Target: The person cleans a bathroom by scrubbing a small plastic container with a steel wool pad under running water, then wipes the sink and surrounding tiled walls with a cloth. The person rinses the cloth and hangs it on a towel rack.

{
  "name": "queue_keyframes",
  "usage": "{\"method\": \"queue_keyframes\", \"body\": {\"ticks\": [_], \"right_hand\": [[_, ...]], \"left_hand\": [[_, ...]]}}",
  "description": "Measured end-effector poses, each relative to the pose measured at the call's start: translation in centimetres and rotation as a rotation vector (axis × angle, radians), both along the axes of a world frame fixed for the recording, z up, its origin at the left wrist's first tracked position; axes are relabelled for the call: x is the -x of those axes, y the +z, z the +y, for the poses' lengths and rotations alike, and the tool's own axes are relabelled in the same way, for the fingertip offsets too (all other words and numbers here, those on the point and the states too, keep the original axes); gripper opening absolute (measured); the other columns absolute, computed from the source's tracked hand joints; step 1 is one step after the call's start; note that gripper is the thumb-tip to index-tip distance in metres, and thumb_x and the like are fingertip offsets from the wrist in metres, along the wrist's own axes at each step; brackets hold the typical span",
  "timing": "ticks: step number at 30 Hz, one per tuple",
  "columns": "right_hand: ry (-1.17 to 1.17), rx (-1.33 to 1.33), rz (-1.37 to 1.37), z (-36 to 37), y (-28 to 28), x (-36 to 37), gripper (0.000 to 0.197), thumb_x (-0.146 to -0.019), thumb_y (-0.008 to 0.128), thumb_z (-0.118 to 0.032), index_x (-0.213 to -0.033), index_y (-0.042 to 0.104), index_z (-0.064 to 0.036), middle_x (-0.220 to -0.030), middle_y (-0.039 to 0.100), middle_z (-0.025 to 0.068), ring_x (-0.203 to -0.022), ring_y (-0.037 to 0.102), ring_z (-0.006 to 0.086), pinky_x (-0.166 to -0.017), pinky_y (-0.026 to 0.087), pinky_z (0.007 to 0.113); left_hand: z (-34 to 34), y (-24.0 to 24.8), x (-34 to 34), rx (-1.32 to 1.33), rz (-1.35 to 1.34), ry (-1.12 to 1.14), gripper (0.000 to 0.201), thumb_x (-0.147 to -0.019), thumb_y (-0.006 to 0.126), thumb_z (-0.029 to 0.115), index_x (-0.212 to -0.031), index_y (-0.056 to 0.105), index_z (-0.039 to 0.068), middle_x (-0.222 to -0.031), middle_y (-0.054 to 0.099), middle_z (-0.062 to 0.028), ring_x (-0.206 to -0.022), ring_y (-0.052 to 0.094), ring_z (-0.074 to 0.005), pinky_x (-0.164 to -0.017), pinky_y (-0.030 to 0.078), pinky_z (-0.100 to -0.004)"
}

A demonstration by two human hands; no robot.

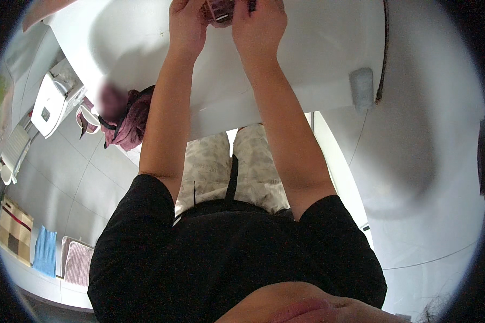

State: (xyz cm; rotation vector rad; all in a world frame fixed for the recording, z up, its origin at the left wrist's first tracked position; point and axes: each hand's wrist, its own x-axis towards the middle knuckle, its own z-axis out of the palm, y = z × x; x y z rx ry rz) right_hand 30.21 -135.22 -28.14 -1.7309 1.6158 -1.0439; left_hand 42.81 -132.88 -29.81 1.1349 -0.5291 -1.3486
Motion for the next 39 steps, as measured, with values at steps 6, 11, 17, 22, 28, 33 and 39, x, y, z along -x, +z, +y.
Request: {"method": "queue_keyframes", "body": {"ticks": [6,11,17,22,28,33,39], "right_hand": [[-0.227,-0.241,-0.495,-0.7,-0.2,1.7,0.019,-0.098,0.063,-0.004,-0.116,0.067,-0.0055,-0.096,0.069,0.0100,-0.081,0.066,0.0252,-0.078,0.055,0.034],[0.094,-0.101,-0.212,0.3,0.2,0.2,0.017,-0.096,0.065,-0.006,-0.113,0.066,-0.0066,-0.099,0.070,0.0101,-0.087,0.066,0.0277,-0.081,0.055,0.038],[0.300,-0.038,-0.095,0.1,0.0,-1.2,0.012,-0.096,0.064,-0.011,-0.108,0.065,-0.0076,-0.100,0.070,0.0138,-0.093,0.066,0.0364,-0.082,0.054,0.046],[0.072,-0.088,0.087,-0.2,0.3,-0.7,0.013,-0.096,0.063,-0.010,-0.109,0.065,-0.0078,-0.096,0.070,0.0142,-0.091,0.065,0.0362,-0.081,0.053,0.047],[0.224,-0.035,-0.056,0.3,-0.1,-1.0,0.011,-0.096,0.062,-0.010,-0.107,0.066,-0.0105,-0.095,0.069,0.0148,-0.089,0.065,0.0360,-0.080,0.053,0.046],[0.198,-0.113,0.040,-0.3,-0.1,-0.3,0.010,-0.097,0.061,-0.010,-0.106,0.065,-0.0105,-0.094,0.069,0.0144,-0.088,0.064,0.0361,-0.078,0.053,0.046],[-0.019,-0.123,0.026,-0.6,-0.3,0.4,0.012,-0.096,0.061,-0.007,-0.107,0.065,-0.0065,-0.093,0.070,0.0143,-0.082,0.067,0.0322,-0.076,0.055,0.042]], "left_hand": [[-0.4,1.2,-0.2,-0.081,0.093,0.072,0.046,-0.111,0.045,0.036,-0.146,0.047,0.005,-0.127,0.066,-0.0079,-0.112,0.069,-0.0219,-0.089,0.059,-0.0379],[-0.5,0.7,0.0,-0.132,0.085,0.031,0.041,-0.112,0.041,0.026,-0.148,0.046,0.007,-0.130,0.064,-0.0102,-0.116,0.065,-0.0229,-0.094,0.057,-0.0400],[-0.2,-0.4,-0.3,-0.109,0.190,0.045,0.037,-0.112,0.041,0.020,-0.146,0.048,0.007,-0.122,0.065,-0.0078,-0.100,0.065,-0.0179,-0.084,0.056,-0.0333],[-0.3,0.1,0.3,-0.149,0.043,-0.026,0.038,-0.111,0.044,0.022,-0.146,0.049,0.008,-0.118,0.067,-0.0049,-0.095,0.065,-0.0139,-0.072,0.053,-0.0277],[-1.2,2.5,2.0,-0.242,0.100,0.189,0.039,-0.110,0.048,0.025,-0.144,0.052,0.008,-0.112,0.068,-0.0047,-0.088,0.066,-0.0146,-0.068,0.054,-0.0284],[-0.1,-0.2,-0.3,-0.197,0.067,-0.072,0.040,-0.110,0.050,0.031,-0.142,0.054,0.008,-0.105,0.069,-0.0044,-0.086,0.067,-0.0139,-0.068,0.056,-0.0296],[-0.2,0.6,0.1,-0.130,0.016,-0.028,0.045,-0.109,0.052,0.038,-0.142,0.054,0.007,-0.107,0.070,-0.0041,-0.086,0.068,-0.0145,-0.070,0.057,-0.0298]]}}
